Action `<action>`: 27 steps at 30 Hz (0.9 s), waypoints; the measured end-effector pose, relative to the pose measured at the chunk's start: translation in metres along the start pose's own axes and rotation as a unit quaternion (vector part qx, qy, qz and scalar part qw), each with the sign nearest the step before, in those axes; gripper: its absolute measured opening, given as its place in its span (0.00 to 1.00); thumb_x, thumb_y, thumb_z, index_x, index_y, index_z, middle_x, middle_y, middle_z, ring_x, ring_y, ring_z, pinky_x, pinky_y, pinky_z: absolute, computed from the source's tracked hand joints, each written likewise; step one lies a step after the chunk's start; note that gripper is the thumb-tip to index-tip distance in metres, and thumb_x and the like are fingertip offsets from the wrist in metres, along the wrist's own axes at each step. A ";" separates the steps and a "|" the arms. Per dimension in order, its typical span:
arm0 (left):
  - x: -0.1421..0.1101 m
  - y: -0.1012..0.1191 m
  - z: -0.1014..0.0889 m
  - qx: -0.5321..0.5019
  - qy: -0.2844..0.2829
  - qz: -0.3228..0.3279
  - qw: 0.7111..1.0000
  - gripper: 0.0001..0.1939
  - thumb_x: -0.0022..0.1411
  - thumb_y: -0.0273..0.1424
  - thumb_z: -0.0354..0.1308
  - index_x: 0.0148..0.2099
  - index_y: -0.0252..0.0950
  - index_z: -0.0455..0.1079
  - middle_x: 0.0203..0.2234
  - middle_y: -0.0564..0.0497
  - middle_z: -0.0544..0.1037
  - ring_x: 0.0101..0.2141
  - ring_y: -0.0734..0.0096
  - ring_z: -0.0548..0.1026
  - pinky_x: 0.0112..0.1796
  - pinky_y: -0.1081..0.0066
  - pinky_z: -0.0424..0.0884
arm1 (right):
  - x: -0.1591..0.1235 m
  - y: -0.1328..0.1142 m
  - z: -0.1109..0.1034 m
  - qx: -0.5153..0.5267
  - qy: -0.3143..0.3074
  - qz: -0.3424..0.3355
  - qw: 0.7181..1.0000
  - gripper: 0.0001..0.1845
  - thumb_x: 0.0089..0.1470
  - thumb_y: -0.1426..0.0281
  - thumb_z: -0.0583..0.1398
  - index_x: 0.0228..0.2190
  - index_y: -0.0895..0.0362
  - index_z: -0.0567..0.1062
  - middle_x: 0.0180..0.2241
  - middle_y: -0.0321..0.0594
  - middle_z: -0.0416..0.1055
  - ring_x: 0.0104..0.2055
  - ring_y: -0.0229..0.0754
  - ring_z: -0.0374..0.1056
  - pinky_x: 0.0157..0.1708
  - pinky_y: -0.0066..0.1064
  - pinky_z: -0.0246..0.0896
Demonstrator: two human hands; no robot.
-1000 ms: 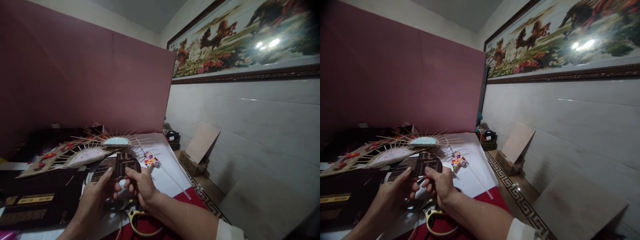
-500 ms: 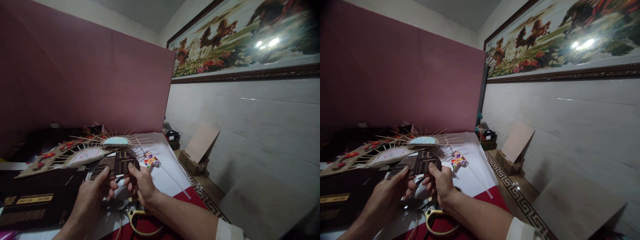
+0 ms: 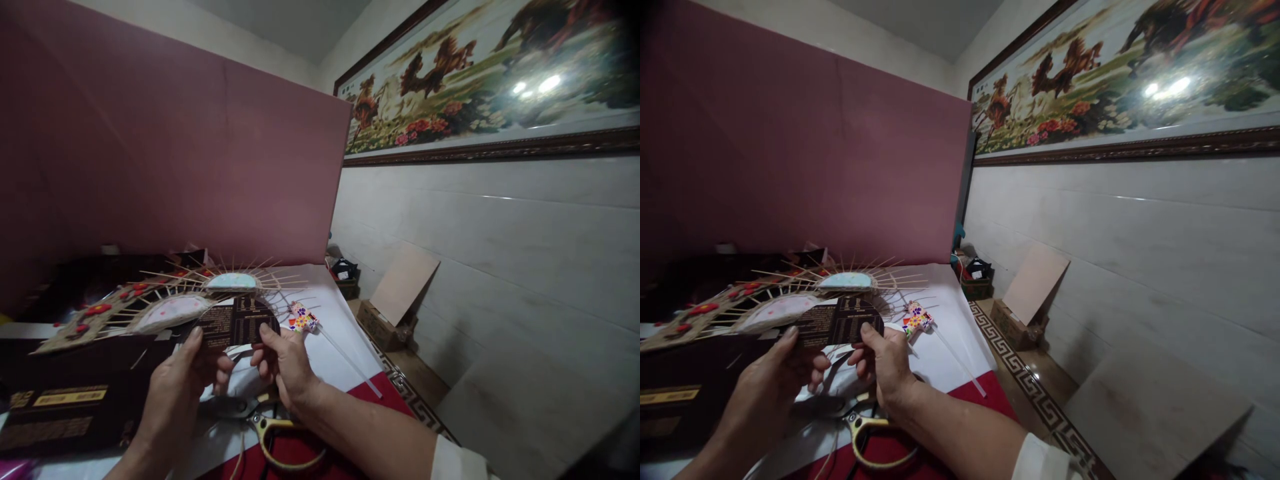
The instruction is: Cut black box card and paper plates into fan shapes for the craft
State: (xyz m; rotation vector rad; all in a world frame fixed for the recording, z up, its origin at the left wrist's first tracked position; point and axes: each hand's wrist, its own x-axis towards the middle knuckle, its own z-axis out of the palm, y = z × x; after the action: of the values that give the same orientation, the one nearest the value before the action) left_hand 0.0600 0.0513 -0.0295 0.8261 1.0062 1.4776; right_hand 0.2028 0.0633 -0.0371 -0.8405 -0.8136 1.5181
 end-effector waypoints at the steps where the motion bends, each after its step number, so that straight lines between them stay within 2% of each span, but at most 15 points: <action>1: 0.000 0.001 0.000 0.001 0.003 0.008 1.000 0.20 0.49 0.46 0.64 0.28 0.31 0.74 0.16 0.46 0.77 0.15 0.68 0.70 0.17 0.70 0.67 | 0.000 0.000 0.000 0.001 0.000 0.002 1.000 0.28 0.36 0.48 0.67 0.21 0.61 0.70 0.14 0.35 0.68 0.11 0.28 0.55 0.10 0.20 0.41; 11: -0.001 0.002 0.000 0.007 0.000 0.024 1.000 0.19 0.50 0.45 0.63 0.28 0.31 0.74 0.16 0.45 0.77 0.15 0.70 0.68 0.17 0.71 0.64 | 0.004 0.001 -0.001 -0.001 0.003 -0.009 1.000 0.32 0.41 0.41 0.60 0.22 0.61 0.71 0.14 0.37 0.69 0.10 0.29 0.55 0.08 0.20 0.42; 17: 0.000 0.004 -0.001 0.009 0.007 0.024 1.000 0.19 0.51 0.45 0.63 0.28 0.30 0.74 0.16 0.45 0.77 0.15 0.70 0.69 0.17 0.73 0.64 | 0.007 0.000 -0.003 -0.050 0.033 -0.021 0.998 0.29 0.43 0.45 0.61 0.22 0.61 0.71 0.14 0.36 0.68 0.10 0.28 0.55 0.08 0.19 0.39; 21: -0.001 0.005 0.000 0.009 0.018 0.027 0.999 0.18 0.49 0.43 0.64 0.25 0.30 0.74 0.16 0.45 0.77 0.14 0.71 0.68 0.16 0.73 0.64 | 0.006 -0.002 -0.003 -0.075 0.037 -0.035 0.996 0.27 0.43 0.47 0.61 0.20 0.60 0.69 0.12 0.34 0.66 0.09 0.27 0.51 0.08 0.20 0.36; 27: -0.002 0.007 0.001 0.009 0.008 0.034 0.999 0.19 0.50 0.45 0.63 0.26 0.31 0.75 0.15 0.45 0.77 0.15 0.70 0.69 0.17 0.72 0.65 | 0.003 -0.004 -0.001 -0.071 0.052 -0.042 0.995 0.27 0.42 0.45 0.61 0.20 0.58 0.67 0.10 0.32 0.64 0.08 0.27 0.48 0.08 0.20 0.33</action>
State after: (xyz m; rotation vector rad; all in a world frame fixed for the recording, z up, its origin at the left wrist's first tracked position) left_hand 0.0580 0.0489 -0.0226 0.8709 1.0139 1.5369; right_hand 0.2055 0.0666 -0.0347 -0.9693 -0.8762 1.3439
